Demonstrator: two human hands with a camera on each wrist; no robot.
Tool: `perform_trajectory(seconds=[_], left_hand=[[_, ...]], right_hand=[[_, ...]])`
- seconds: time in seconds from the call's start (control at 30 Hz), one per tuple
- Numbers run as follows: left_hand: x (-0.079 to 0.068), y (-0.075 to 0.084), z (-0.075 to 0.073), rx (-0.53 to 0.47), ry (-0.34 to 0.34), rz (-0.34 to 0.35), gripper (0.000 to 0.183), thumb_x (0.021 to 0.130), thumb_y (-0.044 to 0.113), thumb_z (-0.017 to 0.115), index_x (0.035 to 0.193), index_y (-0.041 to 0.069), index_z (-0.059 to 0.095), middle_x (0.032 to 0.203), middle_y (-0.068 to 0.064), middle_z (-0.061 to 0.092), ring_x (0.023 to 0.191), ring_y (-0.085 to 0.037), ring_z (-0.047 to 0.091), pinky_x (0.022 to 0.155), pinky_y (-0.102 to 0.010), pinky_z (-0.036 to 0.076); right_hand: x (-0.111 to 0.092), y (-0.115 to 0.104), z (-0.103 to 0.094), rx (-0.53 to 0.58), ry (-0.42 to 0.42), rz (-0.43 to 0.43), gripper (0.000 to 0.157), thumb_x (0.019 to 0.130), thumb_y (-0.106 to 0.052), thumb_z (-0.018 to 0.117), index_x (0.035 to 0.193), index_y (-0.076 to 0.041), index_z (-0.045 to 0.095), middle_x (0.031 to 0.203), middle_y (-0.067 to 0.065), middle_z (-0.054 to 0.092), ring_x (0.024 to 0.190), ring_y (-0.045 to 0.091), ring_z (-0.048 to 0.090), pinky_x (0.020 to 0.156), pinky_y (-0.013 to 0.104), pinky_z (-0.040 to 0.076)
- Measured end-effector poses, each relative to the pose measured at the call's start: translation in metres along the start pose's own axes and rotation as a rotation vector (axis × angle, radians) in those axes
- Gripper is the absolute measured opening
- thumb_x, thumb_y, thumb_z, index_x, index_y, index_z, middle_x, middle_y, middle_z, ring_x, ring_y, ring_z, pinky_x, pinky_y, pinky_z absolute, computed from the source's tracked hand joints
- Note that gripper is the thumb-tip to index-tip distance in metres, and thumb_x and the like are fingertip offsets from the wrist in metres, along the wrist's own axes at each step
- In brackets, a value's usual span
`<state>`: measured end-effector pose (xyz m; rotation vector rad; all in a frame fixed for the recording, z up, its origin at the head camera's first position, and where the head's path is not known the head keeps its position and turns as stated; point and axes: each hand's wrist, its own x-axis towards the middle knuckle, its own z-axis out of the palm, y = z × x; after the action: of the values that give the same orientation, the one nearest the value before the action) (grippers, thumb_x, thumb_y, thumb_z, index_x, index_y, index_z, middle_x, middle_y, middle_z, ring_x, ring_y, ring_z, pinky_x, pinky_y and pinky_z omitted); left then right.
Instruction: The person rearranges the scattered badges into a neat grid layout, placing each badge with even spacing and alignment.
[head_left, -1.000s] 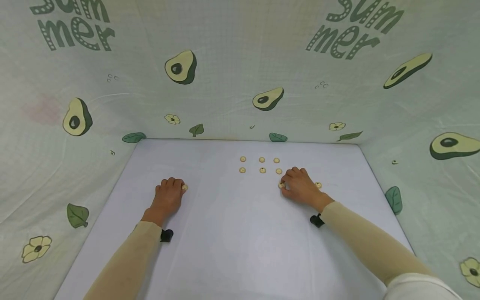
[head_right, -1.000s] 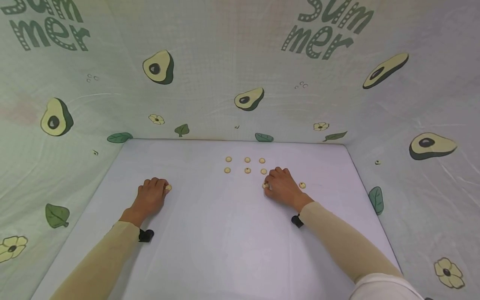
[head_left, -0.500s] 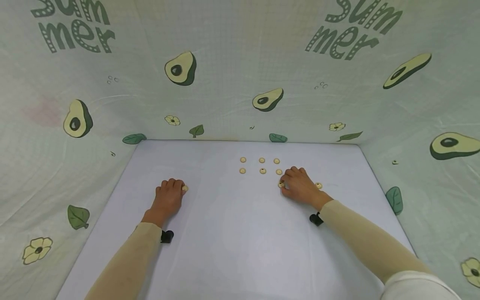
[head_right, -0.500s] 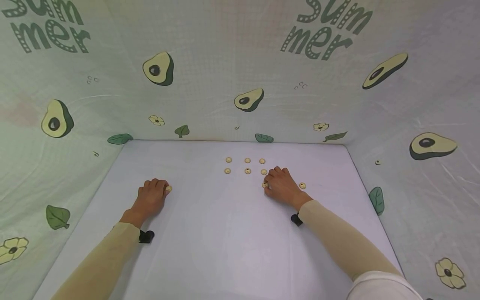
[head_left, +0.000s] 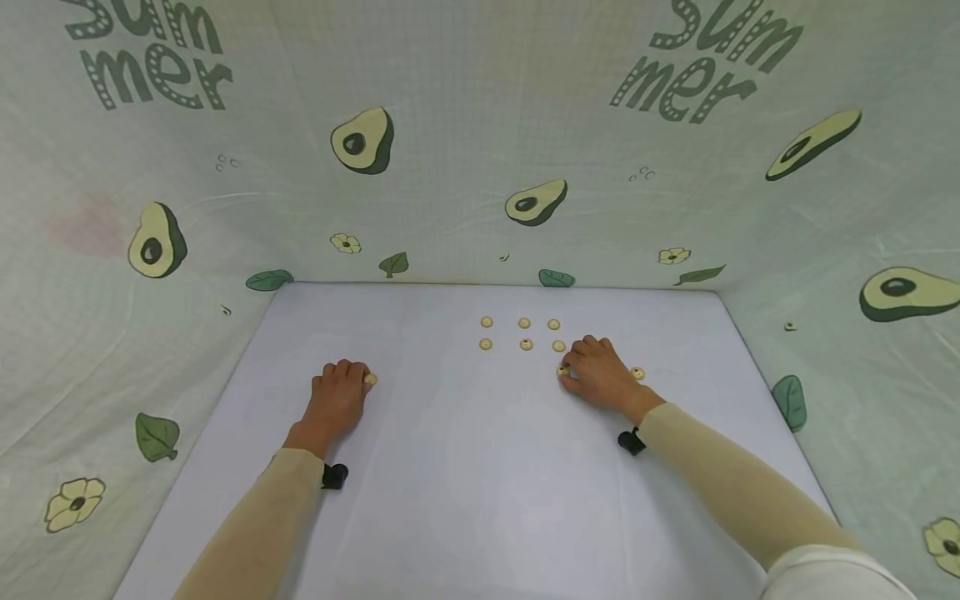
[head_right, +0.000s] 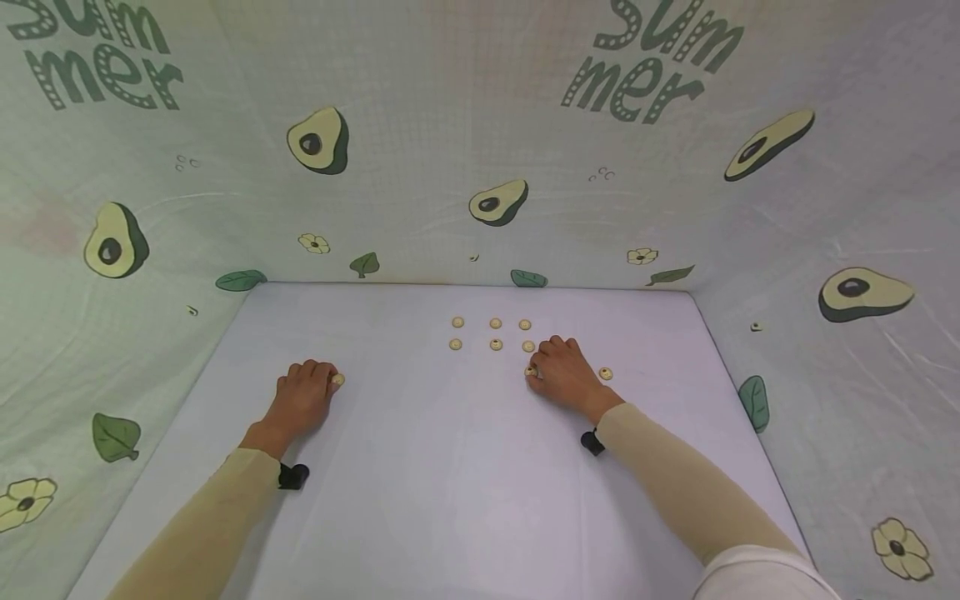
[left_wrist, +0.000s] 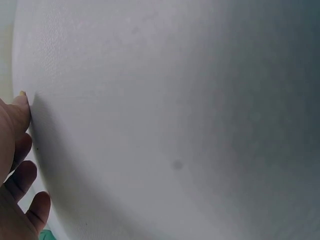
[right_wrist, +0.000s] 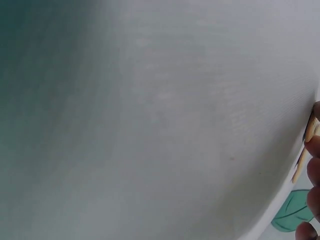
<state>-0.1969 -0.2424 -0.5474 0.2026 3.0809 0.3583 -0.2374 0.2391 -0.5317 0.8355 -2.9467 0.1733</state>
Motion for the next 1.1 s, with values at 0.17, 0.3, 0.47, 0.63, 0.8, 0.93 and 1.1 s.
perform_trajectory(seconds=[0.17, 0.3, 0.47, 0.63, 0.8, 0.93, 1.1], left_hand=[[-0.001, 0.001, 0.0, -0.002, 0.012, 0.01, 0.023, 0.109, 0.018, 0.059, 0.123, 0.0, 0.058, 0.119, -0.023, 0.059, 0.111, -0.044, 0.052, 0.091, -0.061, 0.044], [-0.002, 0.003, -0.002, -0.006, 0.003, 0.0, 0.023, 0.109, 0.018, 0.059, 0.123, 0.0, 0.058, 0.12, -0.022, 0.059, 0.112, -0.043, 0.052, 0.091, -0.06, 0.043], [-0.002, 0.004, -0.001, -0.004, 0.0, -0.005, 0.024, 0.11, 0.018, 0.058, 0.125, 0.0, 0.058, 0.122, -0.022, 0.059, 0.113, -0.043, 0.052, 0.091, -0.061, 0.043], [-0.002, 0.003, 0.003, -0.01, 0.009, -0.005, 0.024, 0.11, 0.02, 0.058, 0.124, 0.0, 0.058, 0.122, -0.022, 0.06, 0.113, -0.043, 0.052, 0.091, -0.061, 0.043], [-0.002, 0.001, 0.004, -0.013, 0.013, 0.002, 0.024, 0.11, 0.02, 0.058, 0.124, 0.001, 0.058, 0.121, -0.022, 0.059, 0.113, -0.043, 0.052, 0.091, -0.06, 0.043], [-0.002, -0.002, 0.003, -0.006, 0.014, 0.009, 0.024, 0.11, 0.02, 0.058, 0.125, 0.001, 0.058, 0.122, -0.022, 0.059, 0.113, -0.043, 0.052, 0.09, -0.061, 0.043], [-0.001, -0.004, 0.002, -0.003, 0.025, 0.018, 0.024, 0.109, 0.019, 0.059, 0.124, 0.0, 0.058, 0.121, -0.022, 0.06, 0.111, -0.043, 0.052, 0.089, -0.06, 0.044]], right_hand=[[0.0, 0.001, 0.002, -0.001, 0.012, 0.005, 0.026, 0.098, -0.034, 0.075, 0.105, -0.009, 0.078, 0.109, 0.008, 0.07, 0.1, 0.027, 0.055, 0.088, 0.046, 0.041], [-0.001, 0.001, 0.003, -0.003, 0.006, 0.011, 0.026, 0.098, -0.034, 0.074, 0.105, -0.009, 0.078, 0.11, 0.008, 0.07, 0.1, 0.026, 0.055, 0.089, 0.046, 0.041], [-0.003, 0.001, 0.001, 0.009, 0.043, 0.05, 0.029, 0.098, -0.034, 0.074, 0.105, -0.007, 0.074, 0.107, 0.008, 0.068, 0.102, 0.029, 0.056, 0.091, 0.049, 0.041], [-0.009, 0.01, -0.003, 0.009, 0.074, 0.123, 0.031, 0.1, -0.032, 0.07, 0.111, -0.003, 0.071, 0.107, 0.011, 0.066, 0.106, 0.032, 0.055, 0.095, 0.052, 0.04], [-0.027, 0.035, -0.009, -0.054, 0.085, 0.177, 0.031, 0.1, -0.028, 0.069, 0.114, 0.0, 0.07, 0.109, 0.014, 0.066, 0.108, 0.035, 0.054, 0.097, 0.054, 0.04], [-0.046, 0.055, -0.014, -0.091, 0.098, 0.199, 0.03, 0.099, -0.025, 0.069, 0.112, 0.002, 0.07, 0.107, 0.017, 0.066, 0.105, 0.038, 0.054, 0.095, 0.058, 0.04], [-0.067, 0.075, -0.016, -0.124, 0.084, 0.21, 0.031, 0.099, -0.025, 0.067, 0.111, 0.003, 0.07, 0.11, 0.02, 0.066, 0.107, 0.042, 0.055, 0.093, 0.062, 0.041]])
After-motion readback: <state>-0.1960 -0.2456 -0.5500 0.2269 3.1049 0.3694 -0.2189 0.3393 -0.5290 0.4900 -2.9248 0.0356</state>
